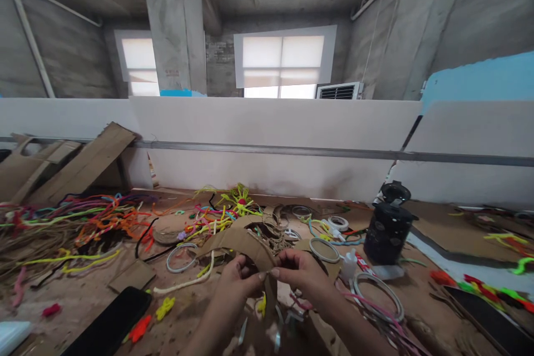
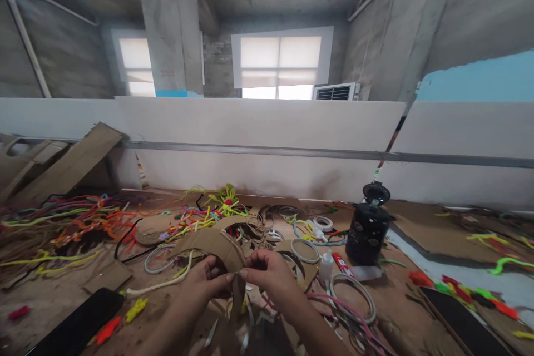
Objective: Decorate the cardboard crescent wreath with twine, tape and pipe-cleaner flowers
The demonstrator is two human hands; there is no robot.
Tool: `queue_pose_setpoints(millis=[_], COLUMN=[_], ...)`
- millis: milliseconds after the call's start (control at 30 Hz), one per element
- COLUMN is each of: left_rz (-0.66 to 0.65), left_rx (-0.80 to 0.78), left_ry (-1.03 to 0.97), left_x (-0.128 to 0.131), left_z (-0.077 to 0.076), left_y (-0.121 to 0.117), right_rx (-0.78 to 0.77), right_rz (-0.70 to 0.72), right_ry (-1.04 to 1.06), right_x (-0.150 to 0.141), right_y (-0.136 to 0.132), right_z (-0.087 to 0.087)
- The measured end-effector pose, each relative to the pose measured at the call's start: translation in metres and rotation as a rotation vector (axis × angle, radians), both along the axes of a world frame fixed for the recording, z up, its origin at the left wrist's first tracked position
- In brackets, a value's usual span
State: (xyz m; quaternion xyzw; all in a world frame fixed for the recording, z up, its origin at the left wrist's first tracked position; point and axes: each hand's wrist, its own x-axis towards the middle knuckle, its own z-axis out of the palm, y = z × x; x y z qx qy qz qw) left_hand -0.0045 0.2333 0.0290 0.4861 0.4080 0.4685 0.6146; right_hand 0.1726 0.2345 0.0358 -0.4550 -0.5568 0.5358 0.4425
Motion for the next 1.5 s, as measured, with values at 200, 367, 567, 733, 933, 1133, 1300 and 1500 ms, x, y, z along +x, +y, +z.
queue_pose_setpoints(millis=[200, 367, 567, 733, 933, 1133, 1300, 1500], left_rz=[0.009, 0.007, -0.001, -0.030, -0.044, -0.112, -0.144, -0.159], left_rx=[-0.011, -0.016, -0.038, -0.051, 0.019, 0.046, 0.044, 0.117], left_ry=[-0.016, -0.041, -0.025, -0.039, -0.029, 0.005, 0.044, 0.060], left_x=[-0.003, -0.004, -0.006, -0.005, -0.007, -0.014, -0.023, -0.022], left_z=[-0.015, -0.019, -0.022, -0.022, -0.020, -0.017, -0.012, -0.001], left_y=[0.009, 0.012, 0.014, 0.014, 0.013, 0.017, 0.018, 0.011], right_rx=[-0.028, 0.000, 0.017, 0.024, 0.030, 0.014, 0.025, 0.075], right_rz=[0.022, 0.015, 0.031, 0.033, 0.034, 0.047, -0.010, -0.011], right_ry=[-0.007, -0.010, -0.006, 0.003, 0.016, 0.007, 0.049, 0.091], right_x=[0.007, 0.003, 0.003, 0.004, 0.005, 0.007, 0.013, 0.008], right_y=[0.000, 0.000, 0.001, 0.003, 0.002, -0.001, 0.002, 0.003], right_z=[0.003, -0.001, -0.004, -0.006, -0.004, 0.000, 0.003, 0.000])
